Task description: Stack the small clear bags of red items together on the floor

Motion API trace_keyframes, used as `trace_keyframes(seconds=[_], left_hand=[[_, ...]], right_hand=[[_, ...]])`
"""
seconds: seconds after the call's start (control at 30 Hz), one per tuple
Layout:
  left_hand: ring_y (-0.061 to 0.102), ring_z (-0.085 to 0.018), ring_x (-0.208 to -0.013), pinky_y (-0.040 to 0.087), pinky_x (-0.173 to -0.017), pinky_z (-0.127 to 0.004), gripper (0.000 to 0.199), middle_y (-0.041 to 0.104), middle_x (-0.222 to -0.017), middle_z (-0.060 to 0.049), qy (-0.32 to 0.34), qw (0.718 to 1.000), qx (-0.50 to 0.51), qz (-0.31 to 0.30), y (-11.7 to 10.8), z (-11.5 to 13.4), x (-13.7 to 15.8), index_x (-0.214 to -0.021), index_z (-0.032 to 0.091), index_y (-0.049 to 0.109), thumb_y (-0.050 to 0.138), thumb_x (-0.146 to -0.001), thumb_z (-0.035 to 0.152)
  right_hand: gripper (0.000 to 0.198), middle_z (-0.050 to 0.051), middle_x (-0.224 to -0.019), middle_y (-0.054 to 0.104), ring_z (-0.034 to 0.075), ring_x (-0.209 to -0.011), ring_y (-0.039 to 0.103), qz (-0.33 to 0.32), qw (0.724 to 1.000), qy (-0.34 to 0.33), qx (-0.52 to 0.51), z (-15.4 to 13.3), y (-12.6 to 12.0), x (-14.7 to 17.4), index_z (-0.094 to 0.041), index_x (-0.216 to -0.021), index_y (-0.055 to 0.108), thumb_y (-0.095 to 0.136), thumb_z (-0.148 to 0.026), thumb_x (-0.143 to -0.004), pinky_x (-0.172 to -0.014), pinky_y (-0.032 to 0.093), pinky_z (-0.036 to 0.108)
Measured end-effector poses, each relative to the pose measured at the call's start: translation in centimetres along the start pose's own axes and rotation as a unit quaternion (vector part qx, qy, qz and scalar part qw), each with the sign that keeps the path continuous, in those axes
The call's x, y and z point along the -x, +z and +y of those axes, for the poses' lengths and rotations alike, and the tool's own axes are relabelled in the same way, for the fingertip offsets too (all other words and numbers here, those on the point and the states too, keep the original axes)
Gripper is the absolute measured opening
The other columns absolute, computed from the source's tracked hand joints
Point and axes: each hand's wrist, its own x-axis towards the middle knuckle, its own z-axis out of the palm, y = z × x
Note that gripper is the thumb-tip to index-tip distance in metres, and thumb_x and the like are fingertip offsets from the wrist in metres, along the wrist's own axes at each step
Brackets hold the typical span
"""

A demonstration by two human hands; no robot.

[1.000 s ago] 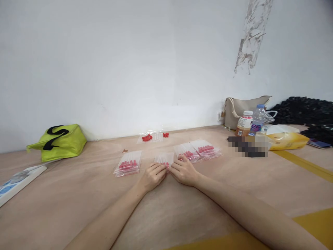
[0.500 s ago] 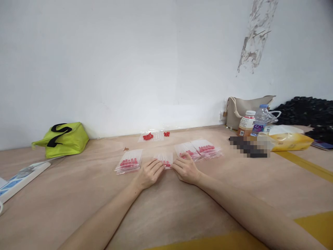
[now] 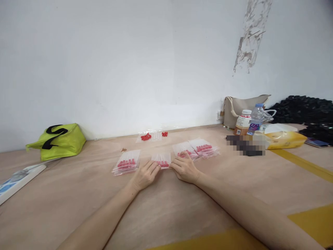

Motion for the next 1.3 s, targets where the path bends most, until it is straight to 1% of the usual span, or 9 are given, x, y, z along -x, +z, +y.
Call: trace_keyframes(seconds=[0.17, 0.47, 0.63, 0.73, 0.8, 0.93, 1.0, 1.1, 1.3], left_hand=[[0.055, -0.018, -0.077, 0.044, -0.068, -0.03, 0.023, 0.059, -0.082, -0.007, -0.019, 0.998, 0.003, -0.052, 0.1, 0.2, 0.0, -0.093, 0.012, 0.055, 0.033, -0.087, 0.01], [0.052, -0.015, -0.065, 0.041, -0.06, -0.027, 0.028, 0.054, -0.069, -0.003, -0.063, 0.99, 0.058, -0.11, 0.2, -0.4, 0.7, -0.076, 0.015, 0.053, 0.03, -0.091, 0.019], [0.052, -0.015, -0.065, 0.039, -0.059, -0.027, 0.028, 0.055, -0.072, -0.004, -0.079, 0.978, 0.084, -0.173, -0.3, -1.0, 1.4, -0.081, 0.016, 0.054, 0.027, -0.09, 0.017], [0.052, -0.018, -0.071, 0.04, -0.065, -0.031, 0.021, 0.055, -0.073, -0.004, -0.129, 0.965, 0.105, -0.204, -1.4, -1.5, 1.3, -0.078, 0.018, 0.056, 0.036, -0.087, 0.017], [0.051, -0.021, -0.086, 0.039, -0.075, -0.036, 0.016, 0.057, -0.088, -0.006, -0.176, 0.954, 0.121, -0.211, -2.1, -1.4, 0.8, -0.089, 0.019, 0.057, 0.043, -0.082, 0.018], [0.038, -0.025, -0.114, 0.025, -0.096, -0.046, 0.041, 0.045, -0.124, -0.006, -0.178, 0.941, 0.175, -0.228, -2.2, -0.5, -0.1, -0.121, 0.026, 0.043, 0.046, -0.081, 0.033], [0.036, -0.024, -0.117, 0.012, -0.101, -0.052, 0.04, 0.044, -0.127, -0.003, -0.159, 0.934, 0.19, -0.257, -1.6, -0.4, -0.1, -0.124, 0.032, 0.04, 0.039, -0.085, 0.041], [0.039, -0.023, -0.115, 0.002, -0.099, -0.057, 0.037, 0.047, -0.125, -0.002, -0.198, 0.922, 0.181, -0.281, -0.6, -1.2, 0.8, -0.121, 0.034, 0.043, 0.029, -0.088, 0.043], [0.047, -0.023, -0.106, 0.008, -0.098, -0.059, 0.034, 0.055, -0.114, -0.005, -0.241, 0.935, 0.126, -0.23, -0.4, -2.7, 2.6, -0.105, 0.027, 0.056, 0.034, -0.086, 0.045]], right_hand=[[0.019, 0.0, -0.066, 0.054, 0.011, -0.068, 0.043, -0.016, 1.0, 0.012, 0.011, 0.4, 0.3, 0.3, -0.017, -0.071, 0.054, 0.041, -0.016, -0.084, -0.079, 0.023, 0.033], [0.022, 0.001, -0.063, 0.056, 0.012, -0.07, 0.045, -0.027, 0.997, 0.053, 0.043, 1.1, 0.6, 0.4, -0.016, -0.064, 0.053, 0.046, -0.024, -0.083, -0.081, 0.022, 0.035], [0.02, 0.0, -0.069, 0.06, 0.013, -0.075, 0.046, -0.094, 0.995, 0.039, -0.019, 1.6, 0.0, 0.4, -0.019, -0.07, 0.058, 0.046, -0.028, -0.084, -0.081, 0.022, 0.035], [0.017, 0.003, -0.086, 0.062, 0.016, -0.086, 0.046, -0.137, 0.986, 0.066, -0.074, 3.1, -1.9, 0.7, -0.022, -0.086, 0.061, 0.05, -0.034, -0.08, -0.08, 0.023, 0.034], [0.021, 0.003, -0.093, 0.06, 0.017, -0.089, 0.045, -0.156, 0.977, 0.118, -0.087, 4.5, -3.5, 1.2, -0.024, -0.092, 0.06, 0.054, -0.034, -0.075, -0.08, 0.023, 0.034], [0.033, 0.002, -0.095, 0.058, 0.018, -0.088, 0.045, -0.217, 0.962, 0.148, -0.077, 7.1, -5.5, 2.0, -0.026, -0.095, 0.061, 0.058, -0.025, -0.063, -0.078, 0.023, 0.033], [0.034, 0.002, -0.095, 0.058, 0.018, -0.087, 0.045, -0.225, 0.961, 0.15, -0.06, 7.5, -5.5, 2.3, -0.026, -0.095, 0.061, 0.056, -0.021, -0.062, -0.078, 0.022, 0.033], [0.027, 0.002, -0.092, 0.06, 0.017, -0.086, 0.045, -0.214, 0.965, 0.152, -0.025, 7.3, -4.8, 2.6, -0.026, -0.093, 0.062, 0.052, -0.019, -0.069, -0.076, 0.022, 0.033], [0.021, 0.003, -0.087, 0.063, 0.014, -0.078, 0.048, -0.174, 0.98, 0.088, 0.04, 6.4, -2.9, 2.8, -0.024, -0.086, 0.064, 0.046, -0.014, -0.08, -0.067, 0.023, 0.03]])
